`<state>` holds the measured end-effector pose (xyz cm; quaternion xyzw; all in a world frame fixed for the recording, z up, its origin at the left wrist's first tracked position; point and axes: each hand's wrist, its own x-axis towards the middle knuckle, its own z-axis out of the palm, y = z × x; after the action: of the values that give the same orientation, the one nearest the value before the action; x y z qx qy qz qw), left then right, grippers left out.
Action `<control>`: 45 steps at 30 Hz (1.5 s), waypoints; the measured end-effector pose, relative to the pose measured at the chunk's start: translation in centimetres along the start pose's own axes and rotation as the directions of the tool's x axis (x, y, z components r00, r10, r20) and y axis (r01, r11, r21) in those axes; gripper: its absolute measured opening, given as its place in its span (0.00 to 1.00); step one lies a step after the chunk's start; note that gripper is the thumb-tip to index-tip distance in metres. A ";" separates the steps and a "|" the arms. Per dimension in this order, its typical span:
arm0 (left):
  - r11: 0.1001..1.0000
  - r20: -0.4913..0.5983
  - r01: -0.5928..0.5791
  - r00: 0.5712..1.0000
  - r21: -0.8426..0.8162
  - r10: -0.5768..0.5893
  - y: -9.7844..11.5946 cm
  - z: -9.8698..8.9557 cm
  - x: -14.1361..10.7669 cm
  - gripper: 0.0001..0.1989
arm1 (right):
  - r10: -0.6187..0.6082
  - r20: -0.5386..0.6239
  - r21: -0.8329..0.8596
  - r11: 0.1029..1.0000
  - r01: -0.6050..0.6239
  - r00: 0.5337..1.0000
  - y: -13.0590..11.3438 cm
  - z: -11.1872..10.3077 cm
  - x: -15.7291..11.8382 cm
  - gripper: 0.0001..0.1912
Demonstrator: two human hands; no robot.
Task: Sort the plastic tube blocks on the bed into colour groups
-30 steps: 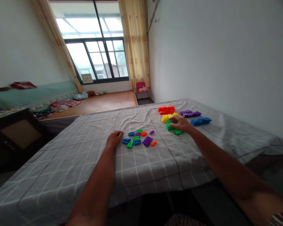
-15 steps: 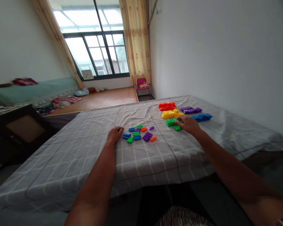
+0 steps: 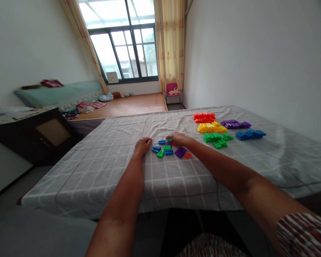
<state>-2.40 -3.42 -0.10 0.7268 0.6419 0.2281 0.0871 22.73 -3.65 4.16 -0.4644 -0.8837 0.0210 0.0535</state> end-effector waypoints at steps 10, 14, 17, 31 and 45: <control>1.000 -0.016 0.009 1.000 0.018 -0.008 0.0 -0.2 0.2 0.17 | 0.076 -0.264 0.150 0.988 -0.037 0.962 -0.1 -3.0 -3.9 0.10; 0.999 -0.013 -0.012 1.000 0.045 0.012 -0.2 -0.2 0.2 0.17 | 0.136 -0.421 0.292 0.956 -0.008 0.897 3.4 -3.4 -10.1 0.12; 0.998 -0.011 -0.007 1.000 0.063 0.007 -0.1 -0.3 0.3 0.17 | 0.260 -0.491 0.273 0.952 -0.136 0.831 7.2 -3.1 -15.2 0.07; 0.996 -0.017 -0.026 0.999 0.087 0.028 0.5 -0.5 -0.1 0.17 | 0.305 -0.363 -0.090 0.929 -0.358 0.881 9.5 -1.3 -20.1 0.11; 0.998 -0.020 -0.056 0.998 0.023 0.056 0.3 -0.7 -0.4 0.17 | -0.426 -0.083 -0.029 0.905 0.425 0.901 -3.3 -0.8 -3.3 0.19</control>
<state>-2.48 -3.98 0.51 0.7431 0.6247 0.2309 0.0657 21.93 -8.27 5.00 -0.2609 -0.9607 -0.0158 0.0929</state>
